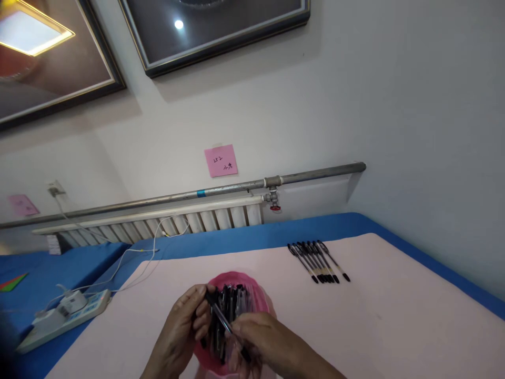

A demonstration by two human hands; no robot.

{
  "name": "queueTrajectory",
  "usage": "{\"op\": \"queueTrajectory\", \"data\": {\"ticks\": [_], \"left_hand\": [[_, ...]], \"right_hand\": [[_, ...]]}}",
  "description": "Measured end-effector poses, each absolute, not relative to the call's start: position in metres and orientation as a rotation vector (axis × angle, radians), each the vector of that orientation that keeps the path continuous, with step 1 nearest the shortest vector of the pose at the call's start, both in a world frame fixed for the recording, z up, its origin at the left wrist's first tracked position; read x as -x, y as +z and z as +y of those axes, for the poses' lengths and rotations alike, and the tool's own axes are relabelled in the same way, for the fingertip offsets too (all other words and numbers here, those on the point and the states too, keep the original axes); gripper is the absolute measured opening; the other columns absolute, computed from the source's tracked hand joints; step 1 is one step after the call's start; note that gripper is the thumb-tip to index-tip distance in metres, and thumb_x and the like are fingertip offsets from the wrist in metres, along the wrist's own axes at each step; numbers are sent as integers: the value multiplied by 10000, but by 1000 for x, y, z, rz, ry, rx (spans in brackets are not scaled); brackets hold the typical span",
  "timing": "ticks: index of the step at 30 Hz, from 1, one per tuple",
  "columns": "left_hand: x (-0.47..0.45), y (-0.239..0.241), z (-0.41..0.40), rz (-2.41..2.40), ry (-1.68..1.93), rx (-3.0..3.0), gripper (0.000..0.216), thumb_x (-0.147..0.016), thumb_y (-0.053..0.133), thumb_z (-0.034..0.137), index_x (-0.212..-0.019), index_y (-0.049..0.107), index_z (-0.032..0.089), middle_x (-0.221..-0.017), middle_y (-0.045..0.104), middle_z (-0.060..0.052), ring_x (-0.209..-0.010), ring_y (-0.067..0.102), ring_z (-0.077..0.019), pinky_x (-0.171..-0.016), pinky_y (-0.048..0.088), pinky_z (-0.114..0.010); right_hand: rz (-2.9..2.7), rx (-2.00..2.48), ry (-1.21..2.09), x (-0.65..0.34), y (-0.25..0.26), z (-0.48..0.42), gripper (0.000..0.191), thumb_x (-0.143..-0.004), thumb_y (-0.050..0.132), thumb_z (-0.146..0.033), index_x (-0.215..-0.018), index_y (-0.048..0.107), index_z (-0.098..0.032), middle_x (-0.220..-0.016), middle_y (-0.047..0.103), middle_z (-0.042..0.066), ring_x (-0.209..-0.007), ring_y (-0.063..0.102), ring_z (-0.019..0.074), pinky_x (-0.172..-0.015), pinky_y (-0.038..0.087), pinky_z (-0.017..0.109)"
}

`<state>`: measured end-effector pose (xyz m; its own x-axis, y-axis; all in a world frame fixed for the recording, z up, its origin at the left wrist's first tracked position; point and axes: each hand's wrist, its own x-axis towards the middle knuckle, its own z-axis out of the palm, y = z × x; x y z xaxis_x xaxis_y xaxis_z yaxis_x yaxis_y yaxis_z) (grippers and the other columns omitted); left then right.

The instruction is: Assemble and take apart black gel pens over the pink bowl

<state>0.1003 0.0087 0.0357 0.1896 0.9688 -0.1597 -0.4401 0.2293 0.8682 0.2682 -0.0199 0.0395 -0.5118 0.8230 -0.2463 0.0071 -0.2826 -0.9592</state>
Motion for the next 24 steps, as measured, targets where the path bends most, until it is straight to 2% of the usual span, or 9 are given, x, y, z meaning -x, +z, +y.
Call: {"op": "queueTrajectory", "data": {"ticks": [2, 4, 6, 8, 11, 14, 16, 20, 24], "left_hand": [[-100, 37, 9, 849, 1148, -787, 356, -689, 706, 435, -813, 565, 133, -463, 250, 123, -379, 157, -11, -348, 131, -144], [-100, 38, 8, 843, 1159, -789, 351, -687, 710, 431, -803, 555, 138, -462, 252, 123, -379, 161, -12, -348, 137, -143], [-101, 38, 8, 831, 1169, -785, 351, -680, 717, 427, -793, 542, 145, -465, 258, 122, -378, 165, -12, -348, 139, -142], [-101, 39, 8, 825, 1168, -780, 358, -674, 721, 430, -793, 536, 148, -470, 266, 120, -377, 170, -12, -347, 141, -143], [-102, 39, 7, 829, 1153, -776, 364, -668, 725, 430, -800, 538, 147, -470, 266, 121, -377, 174, -11, -348, 144, -143], [-104, 39, 7, 832, 1149, -772, 375, -657, 734, 429, -808, 533, 150, -467, 278, 121, -377, 177, -11, -350, 149, -142], [-105, 39, 6, 832, 1155, -774, 380, -654, 736, 430, -811, 526, 156, -465, 290, 119, -375, 182, -12, -349, 151, -143], [-104, 38, 6, 824, 1155, -788, 357, -671, 726, 416, -809, 527, 154, -463, 291, 118, -373, 186, -14, -348, 155, -146], [-102, 37, 7, 838, 1147, -806, 344, -670, 726, 414, -743, 514, 154, -471, 309, 112, -373, 195, -10, -346, 154, -146]], "right_hand": [[-1361, 1060, 1859, -268, 40, -20, 201, -722, 452, -342, -660, 527, -166, -531, 601, 10, -393, 452, 87, -419, 306, 205], [-1322, 1096, 1752, -268, 40, -20, 96, -647, 546, -255, -636, 502, -170, -517, 579, -19, -424, 464, 77, -439, 307, 191], [-1243, 1073, 1727, -267, 41, -21, 141, -591, 603, -203, -687, 505, -172, -549, 574, -36, -487, 504, 81, -468, 328, 183], [-1154, 1008, 1850, -266, 41, -22, 204, -628, 601, -291, -772, 519, -172, -615, 606, -10, -522, 547, 101, -466, 347, 189], [-1139, 986, 1992, -265, 40, -22, 312, -706, 492, -448, -784, 538, -150, -592, 625, 35, -419, 524, 104, -405, 321, 197], [-1190, 1060, 1833, -265, 39, -23, 186, -634, 579, -324, -673, 498, -162, -496, 576, -15, -372, 465, 69, -406, 320, 185], [-1147, 1068, 1784, -264, 40, -23, 176, -604, 604, -262, -701, 486, -174, -522, 583, -31, -410, 485, 68, -429, 344, 177], [-1092, 1040, 1955, -263, 42, -25, 268, -696, 508, -407, -805, 525, -162, -600, 624, 28, -426, 523, 97, -387, 322, 180], [-1250, 1111, 1809, -266, 43, -22, 161, -667, 526, -328, -670, 508, -169, -548, 585, 6, -408, 481, 91, -406, 324, 199]]}}
